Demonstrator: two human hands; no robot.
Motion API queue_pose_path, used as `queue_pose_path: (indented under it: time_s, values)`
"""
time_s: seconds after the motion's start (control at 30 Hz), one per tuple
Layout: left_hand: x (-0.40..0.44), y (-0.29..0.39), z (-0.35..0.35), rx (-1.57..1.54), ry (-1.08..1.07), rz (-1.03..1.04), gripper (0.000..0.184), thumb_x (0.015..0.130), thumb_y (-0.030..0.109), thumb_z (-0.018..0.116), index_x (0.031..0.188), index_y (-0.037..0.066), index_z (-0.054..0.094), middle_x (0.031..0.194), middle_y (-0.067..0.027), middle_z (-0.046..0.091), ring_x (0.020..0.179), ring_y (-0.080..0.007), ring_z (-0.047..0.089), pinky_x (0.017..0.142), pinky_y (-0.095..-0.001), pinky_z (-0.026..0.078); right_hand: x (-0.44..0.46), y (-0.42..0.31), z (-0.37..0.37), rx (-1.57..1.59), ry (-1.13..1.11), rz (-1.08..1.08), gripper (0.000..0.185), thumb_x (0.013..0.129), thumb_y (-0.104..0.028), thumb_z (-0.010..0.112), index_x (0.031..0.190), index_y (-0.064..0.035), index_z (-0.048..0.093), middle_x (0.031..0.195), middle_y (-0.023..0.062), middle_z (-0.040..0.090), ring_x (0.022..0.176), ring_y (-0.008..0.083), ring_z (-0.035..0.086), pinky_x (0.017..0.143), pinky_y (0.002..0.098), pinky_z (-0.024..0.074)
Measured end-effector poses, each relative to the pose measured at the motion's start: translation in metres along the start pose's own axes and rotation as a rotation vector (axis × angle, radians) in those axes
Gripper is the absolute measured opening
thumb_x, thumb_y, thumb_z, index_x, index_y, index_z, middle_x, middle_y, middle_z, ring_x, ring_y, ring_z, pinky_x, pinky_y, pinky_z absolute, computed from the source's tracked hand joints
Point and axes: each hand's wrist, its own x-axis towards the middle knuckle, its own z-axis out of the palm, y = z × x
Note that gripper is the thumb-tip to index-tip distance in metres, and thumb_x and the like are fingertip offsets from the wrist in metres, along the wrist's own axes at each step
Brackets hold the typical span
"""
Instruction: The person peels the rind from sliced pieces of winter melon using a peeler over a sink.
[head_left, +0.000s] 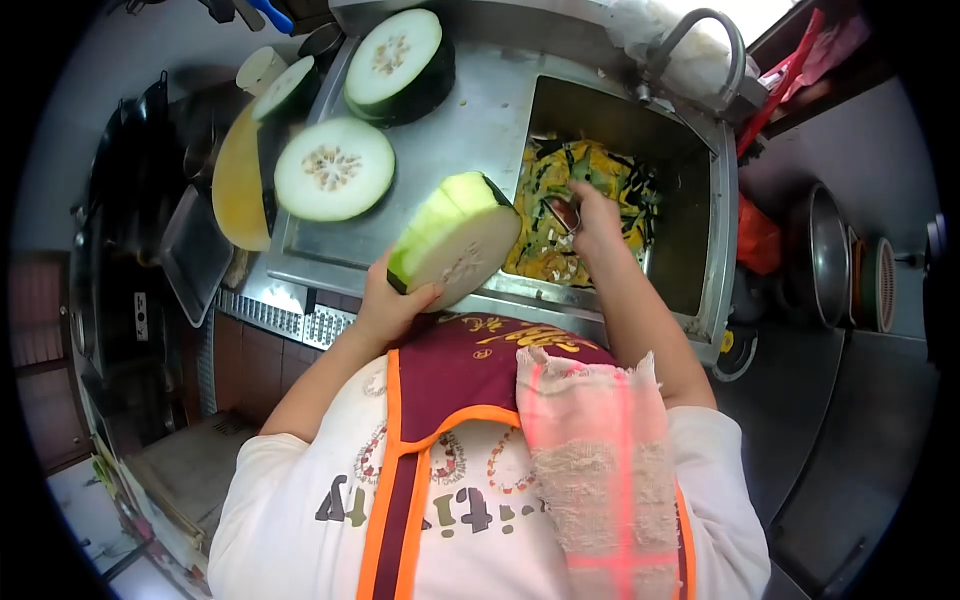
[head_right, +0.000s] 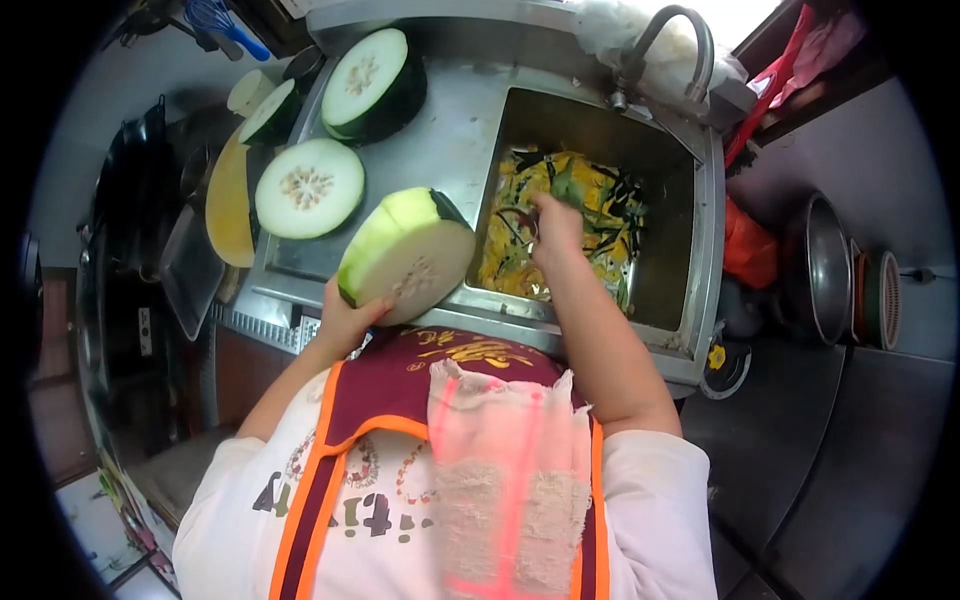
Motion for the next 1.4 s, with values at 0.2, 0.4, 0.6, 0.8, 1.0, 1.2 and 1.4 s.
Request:
queue_pose_path:
  time_s: [0.2, 0.4, 0.6, 0.8, 1.0, 1.2, 1.4]
  values:
    - [0.012, 0.008, 0.002, -0.034, -0.034, -0.020, 0.055, 0.066, 0.011, 0.071, 0.116, -0.001, 0.051, 0.103, -0.0086, 0.061, 0.094, -0.0155, 0.054, 0.086, -0.0301, 0.043, -0.086, -0.034, 0.085, -0.044, -0.202, -0.324, 0.028, 0.074, -0.009, 0.065, 0.094, 0.0039, 0.050, 0.078, 0.0076, 0.054, 0.063, 0.0150, 0.055, 0.062, 0.0275, 0.0443]
    - [0.004, 0.001, 0.000, -0.028, -0.011, -0.046, 0.054, 0.066, 0.011, 0.071, 0.115, -0.001, 0.052, 0.102, -0.0089, 0.061, 0.093, -0.0157, 0.055, 0.086, -0.0314, 0.044, 0.006, 0.024, 0.049, -0.268, 0.192, -0.371, 0.014, 0.075, -0.006, 0.060, 0.084, 0.0021, 0.055, 0.069, 0.0089, 0.055, 0.065, 0.0185, 0.058, 0.060, 0.0323, 0.0482]
    - [0.009, 0.012, -0.004, 0.151, -0.153, 0.040, 0.049, 0.065, 0.010, 0.073, 0.110, 0.002, 0.056, 0.099, -0.0087, 0.062, 0.091, -0.0169, 0.058, 0.083, -0.0310, 0.045, 0.006, -0.008, 0.023, -0.013, -0.095, 0.047, 0.016, 0.084, -0.014, 0.059, 0.090, -0.0001, 0.055, 0.079, 0.0122, 0.060, 0.069, 0.0226, 0.062, 0.065, 0.0314, 0.0549]
    - [0.047, 0.050, -0.001, 0.382, -0.380, 0.265, 0.043, 0.059, 0.002, 0.074, 0.100, 0.004, 0.062, 0.093, -0.0090, 0.061, 0.088, -0.0240, 0.058, 0.082, -0.0324, 0.045, -0.074, -0.047, 0.053, -0.234, -0.525, -0.052, 0.021, 0.084, -0.014, 0.059, 0.097, -0.0001, 0.052, 0.067, 0.0085, 0.059, 0.071, 0.0205, 0.064, 0.063, 0.0266, 0.0487]
    - [0.065, 0.057, 0.001, 0.612, -0.138, 0.526, 0.050, 0.061, 0.006, 0.076, 0.108, 0.004, 0.058, 0.103, -0.0090, 0.055, 0.095, -0.0247, 0.055, 0.083, -0.0332, 0.045, -0.112, -0.022, 0.046, -0.098, -0.393, 0.211, 0.025, 0.081, -0.016, 0.060, 0.097, -0.0008, 0.048, 0.068, 0.0070, 0.053, 0.064, 0.0185, 0.057, 0.061, 0.0288, 0.0463]
    - [0.019, 0.044, 0.032, -0.034, -0.007, -0.165, 0.072, 0.072, 0.027, 0.071, 0.124, -0.007, 0.037, 0.117, -0.0217, 0.043, 0.097, -0.0306, 0.053, 0.092, -0.0361, 0.043, -0.112, -0.002, 0.050, 0.124, -0.201, -0.107, 0.018, 0.085, -0.014, 0.055, 0.095, -0.0048, 0.044, 0.069, 0.0065, 0.054, 0.064, 0.0145, 0.053, 0.064, 0.0266, 0.0416]
    - [0.016, 0.060, 0.038, 0.566, 0.044, 0.005, 0.095, 0.066, 0.029, 0.073, 0.134, -0.010, 0.020, 0.117, -0.0285, 0.039, 0.109, -0.0403, 0.045, 0.095, -0.0400, 0.039, -0.106, 0.017, 0.063, 0.126, -0.169, -0.256, 0.025, 0.085, -0.012, 0.056, 0.102, -0.0032, 0.040, 0.069, 0.0063, 0.054, 0.062, 0.0124, 0.051, 0.063, 0.0251, 0.0395]
